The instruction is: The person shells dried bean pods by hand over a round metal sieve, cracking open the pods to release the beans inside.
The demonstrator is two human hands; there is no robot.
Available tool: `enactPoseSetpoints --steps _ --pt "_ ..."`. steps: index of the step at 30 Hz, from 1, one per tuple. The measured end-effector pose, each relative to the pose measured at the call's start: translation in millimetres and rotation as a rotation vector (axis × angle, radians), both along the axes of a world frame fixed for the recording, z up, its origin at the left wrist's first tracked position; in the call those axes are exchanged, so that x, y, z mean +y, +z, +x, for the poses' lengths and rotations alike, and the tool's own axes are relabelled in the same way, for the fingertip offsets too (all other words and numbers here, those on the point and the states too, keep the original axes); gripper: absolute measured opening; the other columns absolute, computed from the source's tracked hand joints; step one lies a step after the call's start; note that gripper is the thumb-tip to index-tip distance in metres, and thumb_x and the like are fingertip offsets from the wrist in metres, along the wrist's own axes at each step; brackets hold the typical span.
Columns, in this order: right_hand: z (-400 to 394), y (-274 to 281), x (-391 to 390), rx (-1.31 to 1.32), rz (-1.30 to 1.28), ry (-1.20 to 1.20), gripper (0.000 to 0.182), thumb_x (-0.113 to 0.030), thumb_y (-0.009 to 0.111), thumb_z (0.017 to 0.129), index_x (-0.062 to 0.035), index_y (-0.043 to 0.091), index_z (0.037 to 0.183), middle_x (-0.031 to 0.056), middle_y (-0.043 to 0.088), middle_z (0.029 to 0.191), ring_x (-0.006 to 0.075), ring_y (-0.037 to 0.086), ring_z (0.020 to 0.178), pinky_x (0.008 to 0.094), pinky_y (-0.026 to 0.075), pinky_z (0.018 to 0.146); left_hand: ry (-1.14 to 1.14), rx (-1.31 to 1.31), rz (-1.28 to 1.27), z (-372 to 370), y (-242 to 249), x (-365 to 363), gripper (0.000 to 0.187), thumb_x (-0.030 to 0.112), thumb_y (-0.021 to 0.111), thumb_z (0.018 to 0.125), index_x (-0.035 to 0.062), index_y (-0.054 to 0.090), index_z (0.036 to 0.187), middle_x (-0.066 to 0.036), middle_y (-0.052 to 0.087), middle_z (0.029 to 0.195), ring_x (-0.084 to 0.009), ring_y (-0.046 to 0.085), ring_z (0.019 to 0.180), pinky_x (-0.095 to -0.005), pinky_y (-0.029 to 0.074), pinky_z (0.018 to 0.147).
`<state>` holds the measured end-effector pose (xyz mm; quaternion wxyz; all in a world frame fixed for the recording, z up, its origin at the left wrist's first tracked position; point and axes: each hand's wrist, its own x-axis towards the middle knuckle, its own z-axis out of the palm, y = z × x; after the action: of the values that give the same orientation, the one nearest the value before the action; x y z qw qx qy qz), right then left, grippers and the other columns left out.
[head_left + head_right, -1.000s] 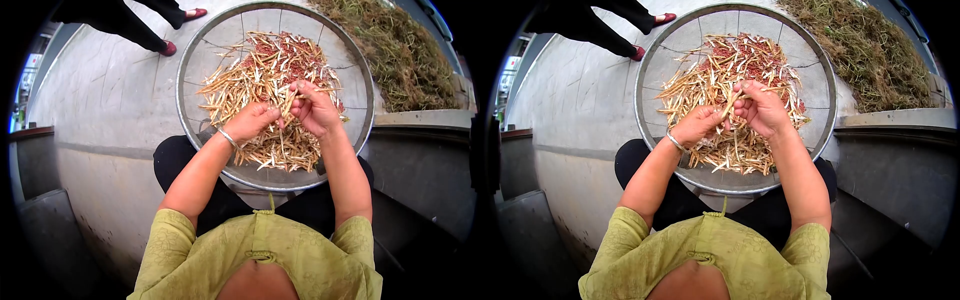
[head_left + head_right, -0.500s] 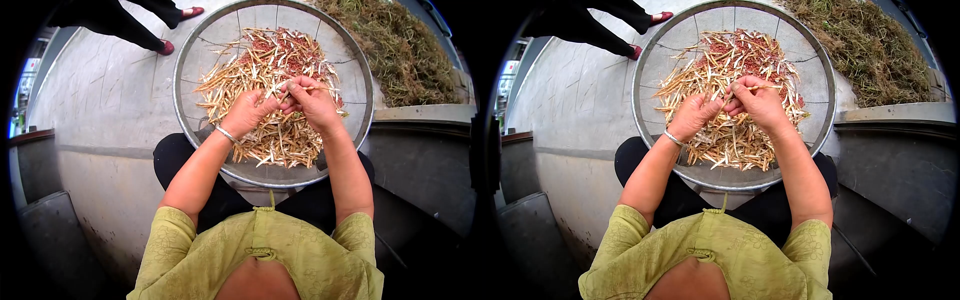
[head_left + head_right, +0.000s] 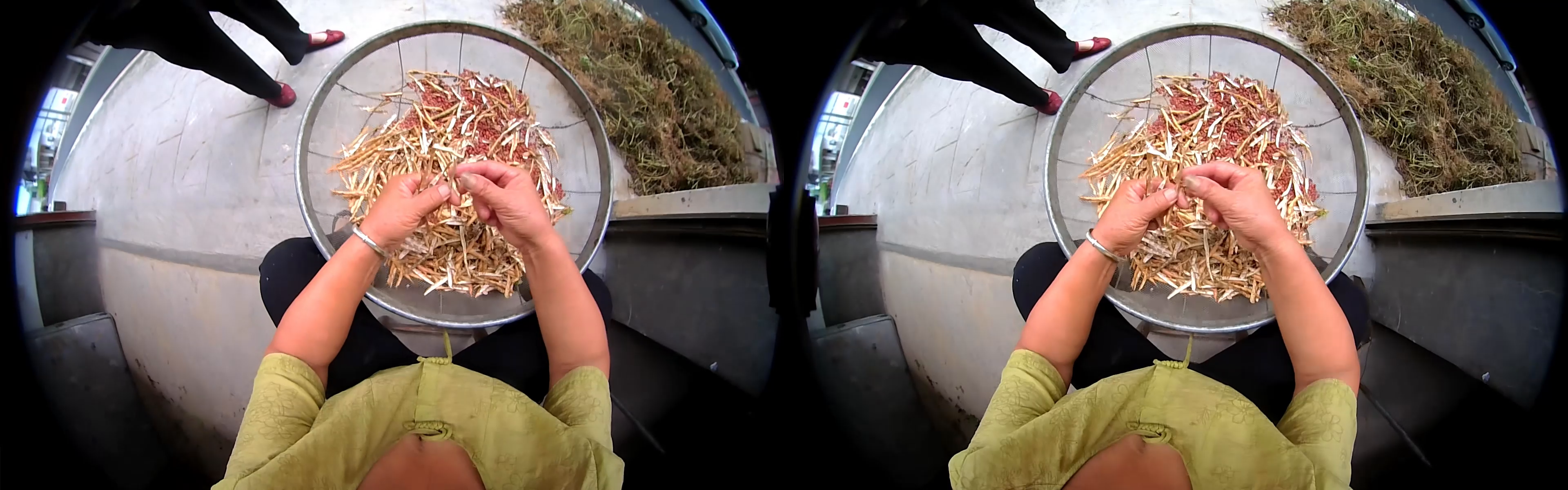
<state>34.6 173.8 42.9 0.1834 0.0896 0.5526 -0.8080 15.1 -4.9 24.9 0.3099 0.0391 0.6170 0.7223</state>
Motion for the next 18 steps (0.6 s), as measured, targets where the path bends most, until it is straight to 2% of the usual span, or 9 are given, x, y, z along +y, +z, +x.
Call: enactPoseSetpoints --steps 6,10,12,13,15,18 --pt "-1 -5 -8 0.035 0.054 -0.014 0.013 -0.017 0.065 0.081 -0.0043 0.061 0.082 -0.0004 0.059 0.063 0.0021 0.045 0.047 0.0141 0.031 0.04 -0.042 0.149 0.009 4 -1 5 0.021 0.024 0.055 0.086 0.0069 0.064 0.077 0.009 0.04 0.053 -0.0021 0.031 0.048 -0.0182 0.025 0.045" --pt "2 -7 -12 0.027 0.055 -0.064 0.01 -0.013 0.063 0.082 -0.0026 0.06 0.083 0.0005 0.059 0.065 0.0025 0.047 0.05 0.0145 0.035 0.043 -0.021 0.161 0.047 5 -5 6 0.023 0.023 0.053 0.087 0.0058 0.064 0.076 0.008 0.041 0.053 -0.0017 0.032 0.049 -0.0188 0.025 0.046" --pt "3 -6 -13 0.091 0.173 -0.071 0.008 -0.009 0.061 0.084 -0.0007 0.06 0.084 0.0015 0.06 0.067 0.0037 0.051 0.055 0.0158 0.04 0.047 -0.025 0.299 -0.113 3 -10 4 0.023 0.017 0.051 0.088 0.0031 0.065 0.076 0.005 0.055 0.06 -0.0021 0.043 0.054 -0.0212 0.036 0.048" --pt "4 -7 -14 0.089 0.172 -0.071 0.008 -0.009 0.061 0.084 -0.0007 0.06 0.084 0.0015 0.06 0.067 0.0037 0.051 0.055 0.0158 0.04 0.047 -0.009 0.321 -0.219 3 -11 4 0.021 0.016 0.052 0.086 0.0035 0.065 0.075 0.001 0.055 0.057 -0.0037 0.045 0.051 -0.0227 0.038 0.047" --pt "5 -10 -15 0.167 0.319 -0.057 0.009 -0.007 0.058 0.084 0.0011 0.06 0.084 0.0024 0.06 0.069 0.005 0.054 0.058 0.0169 0.044 0.052 0.015 0.401 -0.272 4 -10 4 0.019 0.015 0.053 0.084 0.0036 0.064 0.075 -0.002 0.055 0.056 -0.0051 0.047 0.051 -0.0236 0.038 0.047" --pt "7 -15 -20 0.204 0.356 -0.101 0.01 -0.009 0.059 0.084 0.0013 0.061 0.085 0.0029 0.061 0.07 0.0058 0.056 0.059 0.0174 0.046 0.052 0.057 0.515 -0.336 6 -8 7 0.014 0.013 0.054 0.08 0.0034 0.063 0.075 -0.006 0.055 0.055 -0.0096 0.051 0.05 -0.0261 0.041 0.048"
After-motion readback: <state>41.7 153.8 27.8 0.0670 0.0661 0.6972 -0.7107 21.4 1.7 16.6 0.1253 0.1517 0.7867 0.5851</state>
